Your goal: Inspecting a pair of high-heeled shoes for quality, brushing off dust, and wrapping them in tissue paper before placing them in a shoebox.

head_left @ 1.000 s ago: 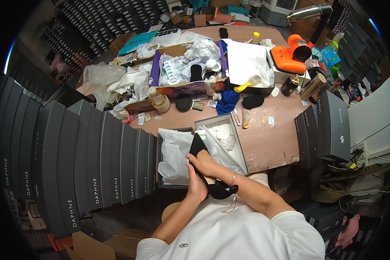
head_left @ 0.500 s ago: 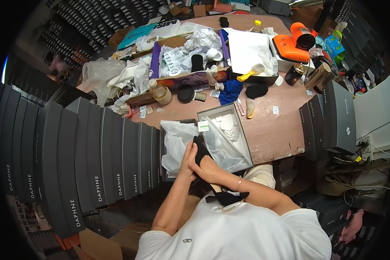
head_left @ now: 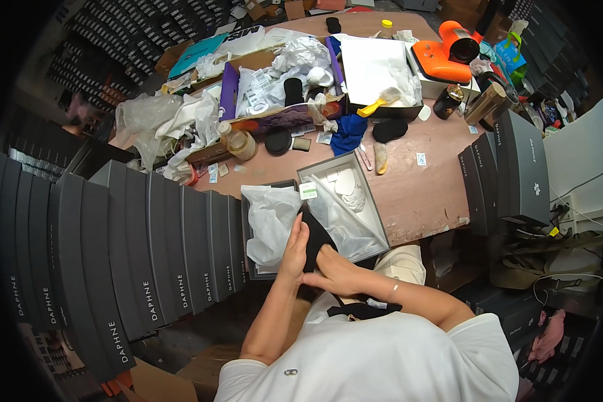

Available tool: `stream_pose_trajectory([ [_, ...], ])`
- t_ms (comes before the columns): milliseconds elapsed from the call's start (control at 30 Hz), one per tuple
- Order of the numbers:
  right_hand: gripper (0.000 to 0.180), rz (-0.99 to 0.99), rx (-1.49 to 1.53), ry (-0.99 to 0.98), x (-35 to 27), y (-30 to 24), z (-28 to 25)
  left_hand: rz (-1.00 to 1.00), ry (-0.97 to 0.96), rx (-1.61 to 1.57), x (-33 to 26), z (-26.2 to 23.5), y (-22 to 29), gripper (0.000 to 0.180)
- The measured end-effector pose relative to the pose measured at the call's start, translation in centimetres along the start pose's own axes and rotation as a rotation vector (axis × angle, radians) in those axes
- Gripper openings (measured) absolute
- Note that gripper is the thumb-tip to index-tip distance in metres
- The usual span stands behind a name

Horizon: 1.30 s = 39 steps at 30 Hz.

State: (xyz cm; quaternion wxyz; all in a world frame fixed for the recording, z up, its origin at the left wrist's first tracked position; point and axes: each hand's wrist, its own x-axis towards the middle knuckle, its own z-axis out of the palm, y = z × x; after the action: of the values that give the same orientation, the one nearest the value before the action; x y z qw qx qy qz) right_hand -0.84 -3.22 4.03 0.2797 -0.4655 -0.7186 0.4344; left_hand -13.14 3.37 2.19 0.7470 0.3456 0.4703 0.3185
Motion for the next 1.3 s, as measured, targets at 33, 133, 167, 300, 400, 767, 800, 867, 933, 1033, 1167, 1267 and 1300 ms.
stream_pose_trajectory([
  [33,0.071,-0.069,0.045,-0.009,-1.4,0.0,-1.0,0.004,-0.017,-0.133,0.8,0.1,-0.5,0.052],
  [133,0.076,-0.115,-0.003,-0.101,-4.4,-0.8,-2.1,-0.068,-0.11,-0.115,0.7,0.6,-0.5,0.051],
  [167,0.076,-0.048,0.112,-0.178,-4.6,-1.2,-2.8,-0.073,-0.117,-0.104,1.2,0.3,-1.2,0.049],
  [300,0.068,-0.096,-0.013,0.126,-3.6,0.4,-0.4,-0.152,-0.19,-0.156,2.4,-0.3,-1.6,0.05],
  [400,0.072,0.347,0.019,0.069,-1.2,0.8,-2.5,-0.331,-0.288,-0.161,4.8,0.6,-2.6,0.056],
  [767,0.048,-0.042,0.206,0.37,-5.8,2.9,-1.5,-0.163,-0.417,-0.028,3.3,1.3,-3.9,0.065],
  [800,0.043,-0.044,0.192,0.372,-5.8,2.6,-1.9,-0.241,-0.588,-0.359,1.3,2.0,-4.7,0.061],
  [867,0.039,-0.011,0.373,0.501,-4.7,2.7,-1.7,-0.109,-0.128,-0.237,-4.1,4.4,-6.0,0.053],
  [933,0.033,0.072,0.435,0.482,-4.4,2.9,-2.7,-0.175,-0.085,-0.329,-3.6,4.2,-6.4,0.052],
  [1033,0.017,0.17,0.492,0.576,-2.4,4.7,-7.6,-0.227,0.017,-0.463,-1.9,2.6,-4.7,0.055],
  [1167,0.013,0.121,-0.544,0.602,2.4,13.5,-11.1,-0.269,0.042,-0.504,-1.6,1.3,-2.4,0.061],
  [1267,0.015,-0.079,-1.065,0.251,5.1,18.0,-9.8,-0.313,0.052,-0.509,-0.7,1.4,-2.7,0.062],
  [1300,0.017,0.01,-1.059,0.02,5.8,18.6,-9.7,-0.296,0.045,-0.539,-0.8,2.2,-2.3,0.063],
])
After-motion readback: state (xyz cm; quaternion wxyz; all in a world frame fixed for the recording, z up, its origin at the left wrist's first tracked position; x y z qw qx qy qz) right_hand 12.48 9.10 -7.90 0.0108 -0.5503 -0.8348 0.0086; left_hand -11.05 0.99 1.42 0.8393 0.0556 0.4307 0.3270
